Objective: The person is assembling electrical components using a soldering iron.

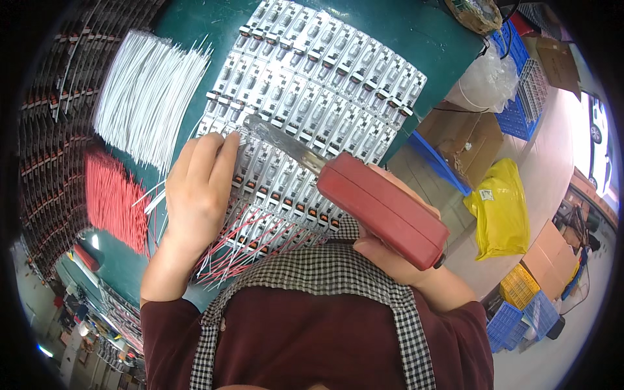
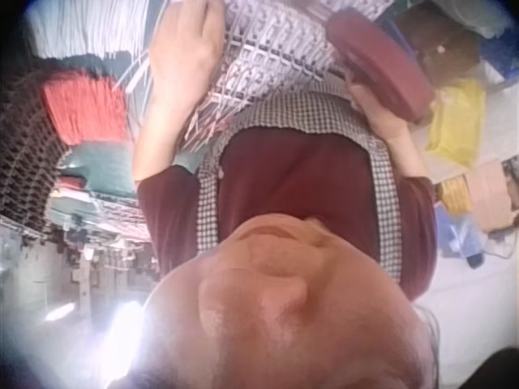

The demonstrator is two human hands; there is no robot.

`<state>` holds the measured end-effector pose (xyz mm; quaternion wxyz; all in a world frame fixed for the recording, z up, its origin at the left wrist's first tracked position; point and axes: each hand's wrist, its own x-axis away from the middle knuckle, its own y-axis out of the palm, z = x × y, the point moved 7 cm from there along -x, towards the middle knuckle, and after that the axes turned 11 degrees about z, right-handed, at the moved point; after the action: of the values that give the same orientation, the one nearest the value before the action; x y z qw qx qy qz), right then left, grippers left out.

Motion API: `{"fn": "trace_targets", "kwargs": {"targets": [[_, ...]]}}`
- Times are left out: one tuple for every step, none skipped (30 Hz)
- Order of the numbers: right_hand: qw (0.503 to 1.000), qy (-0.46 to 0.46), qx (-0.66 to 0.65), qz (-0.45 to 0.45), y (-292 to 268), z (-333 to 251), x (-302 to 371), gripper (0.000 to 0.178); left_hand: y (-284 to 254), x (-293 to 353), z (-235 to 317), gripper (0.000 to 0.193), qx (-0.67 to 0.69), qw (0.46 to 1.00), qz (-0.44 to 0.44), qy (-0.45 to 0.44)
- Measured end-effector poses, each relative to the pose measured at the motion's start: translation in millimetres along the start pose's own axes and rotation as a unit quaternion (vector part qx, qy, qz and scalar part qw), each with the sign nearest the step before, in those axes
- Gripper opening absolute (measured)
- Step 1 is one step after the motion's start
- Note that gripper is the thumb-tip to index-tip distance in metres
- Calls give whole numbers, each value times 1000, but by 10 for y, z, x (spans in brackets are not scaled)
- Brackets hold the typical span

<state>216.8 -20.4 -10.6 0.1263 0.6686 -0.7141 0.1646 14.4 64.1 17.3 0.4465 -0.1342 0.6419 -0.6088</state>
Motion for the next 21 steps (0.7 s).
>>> {"fn": "trace_targets", "kwargs": {"targets": [[999,38,-31,0,-4,47,10,67,4,-1,-3,28,0,1000,0,0],[999,39,-31,0,-20,64,2,67,-1,-2,-11,27,2,1000,7,0],[1000,13,8,-14,-26,59,6,68,-14,4,-12,26,5,1000,13,-1],[998,-13,47,-28,-20,49,14,69,-16,9,-11,26,6,1000,11,-1],[998,-10,47,-28,-17,47,20,69,-23,11,-13,26,7,1000,13,-3],[999,10,27,-14,-25,49,22,69,-30,12,-16,26,8,1000,14,-4],[1000,30,8,0,-32,55,23,69,-26,13,-17,26,10,1000,11,-5],[999,34,8,1,-20,50,11,69,-51,6,-3,27,15,999,33,7],[999,32,-41,3,-8,15,4,67,-84,4,21,28,20,998,54,17],[996,30,-89,6,-10,-10,7,66,-91,-5,36,30,31,997,68,22],[996,35,-87,7,-23,18,27,66,-79,-2,42,30,36,997,65,20],[1000,-18,-9,10,-51,18,28,65,-41,-1,36,30,34,998,51,14],[995,-71,70,12,-76,2,38,65,-11,1,34,31,32,999,37,9],[995,-68,71,11,-120,18,56,65,-3,-9,32,31,48,998,26,-5],[998,-10,58,-7,-149,108,87,63,10,3,27,31,50,998,25,-6],[998,48,45,-25,-155,194,117,61,18,14,18,31,51,998,31,-3],[997,49,45,-26,-158,206,122,61,21,21,13,31,52,998,38,0],[993,25,113,-24,-170,203,120,59,36,18,11,31,54,998,37,0],[983,1,180,-22,-177,196,115,57,38,14,13,31,55,998,43,3],[983,2,180,-23,-168,201,105,57,32,13,19,31,55,997,48,6],[985,-26,167,-19,-144,168,83,55,34,14,22,31,56,997,47,5]]}}
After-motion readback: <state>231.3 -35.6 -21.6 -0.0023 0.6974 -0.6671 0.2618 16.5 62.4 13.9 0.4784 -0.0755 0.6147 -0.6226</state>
